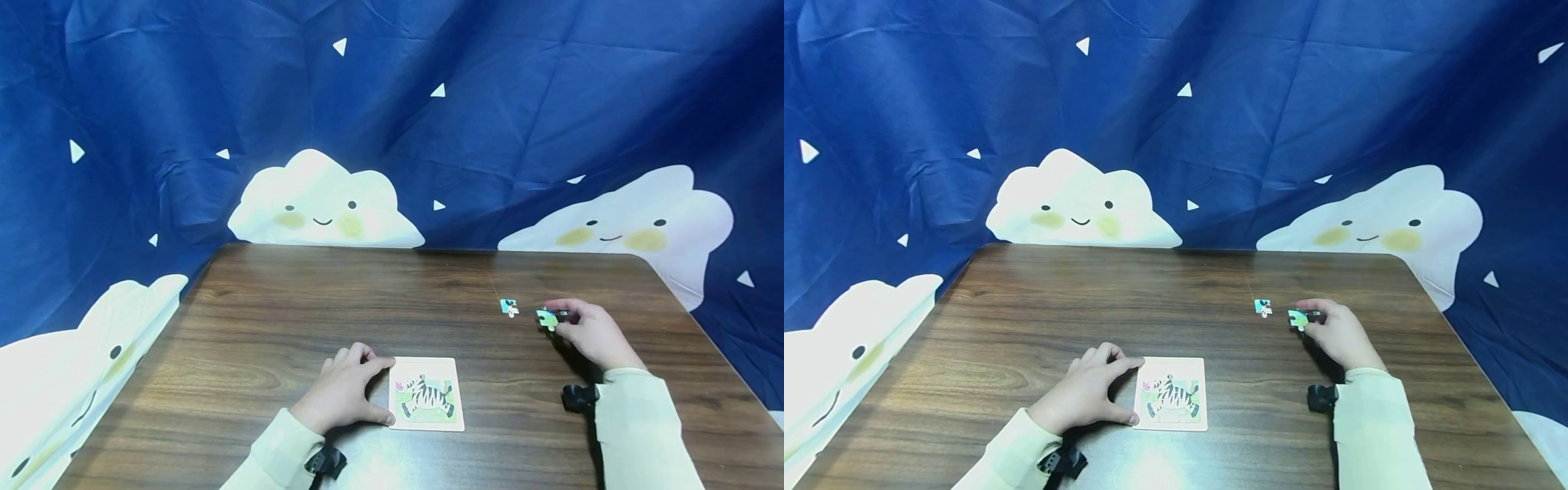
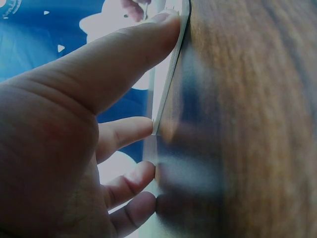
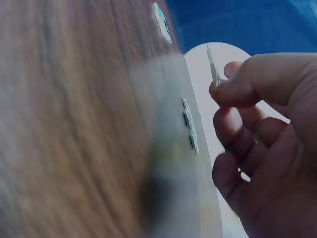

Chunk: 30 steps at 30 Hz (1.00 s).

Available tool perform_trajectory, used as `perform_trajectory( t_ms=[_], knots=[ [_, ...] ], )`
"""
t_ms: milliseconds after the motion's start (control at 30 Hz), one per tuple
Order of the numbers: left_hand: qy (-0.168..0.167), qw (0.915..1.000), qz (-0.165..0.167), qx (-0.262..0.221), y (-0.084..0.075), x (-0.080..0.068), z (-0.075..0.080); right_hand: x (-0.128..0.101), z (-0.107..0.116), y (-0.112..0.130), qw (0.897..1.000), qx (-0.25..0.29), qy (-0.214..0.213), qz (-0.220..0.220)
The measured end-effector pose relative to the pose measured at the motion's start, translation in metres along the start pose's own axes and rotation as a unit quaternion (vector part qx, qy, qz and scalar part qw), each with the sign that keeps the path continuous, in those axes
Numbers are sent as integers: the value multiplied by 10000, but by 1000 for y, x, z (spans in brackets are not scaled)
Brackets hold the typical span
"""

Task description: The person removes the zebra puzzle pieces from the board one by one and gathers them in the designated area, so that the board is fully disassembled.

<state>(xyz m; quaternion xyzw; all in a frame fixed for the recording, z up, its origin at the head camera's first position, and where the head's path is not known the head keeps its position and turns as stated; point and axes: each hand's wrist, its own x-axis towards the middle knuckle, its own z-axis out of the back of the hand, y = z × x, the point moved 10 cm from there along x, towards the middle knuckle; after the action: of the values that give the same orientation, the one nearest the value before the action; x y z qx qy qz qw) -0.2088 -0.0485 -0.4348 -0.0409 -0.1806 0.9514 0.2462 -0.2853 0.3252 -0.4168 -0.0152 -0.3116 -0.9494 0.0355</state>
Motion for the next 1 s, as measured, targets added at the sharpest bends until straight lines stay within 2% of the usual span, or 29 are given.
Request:
perform_trajectory(
  t_ms=[433,800,867,1000],
  knots=[
    [73,9999,68,35,3,0,-1,-10,14,-41,9984,269,-344,-347],
    [64,9999,88,35,4,-1,-1,-16,25,-66,9941,484,-858,-454],
    [75,9999,76,35,3,-1,-2,-18,28,-72,9927,613,-910,-510],
    [88,9999,62,28,1,0,-3,-18,31,-81,9880,1197,-861,-452]
  ],
)
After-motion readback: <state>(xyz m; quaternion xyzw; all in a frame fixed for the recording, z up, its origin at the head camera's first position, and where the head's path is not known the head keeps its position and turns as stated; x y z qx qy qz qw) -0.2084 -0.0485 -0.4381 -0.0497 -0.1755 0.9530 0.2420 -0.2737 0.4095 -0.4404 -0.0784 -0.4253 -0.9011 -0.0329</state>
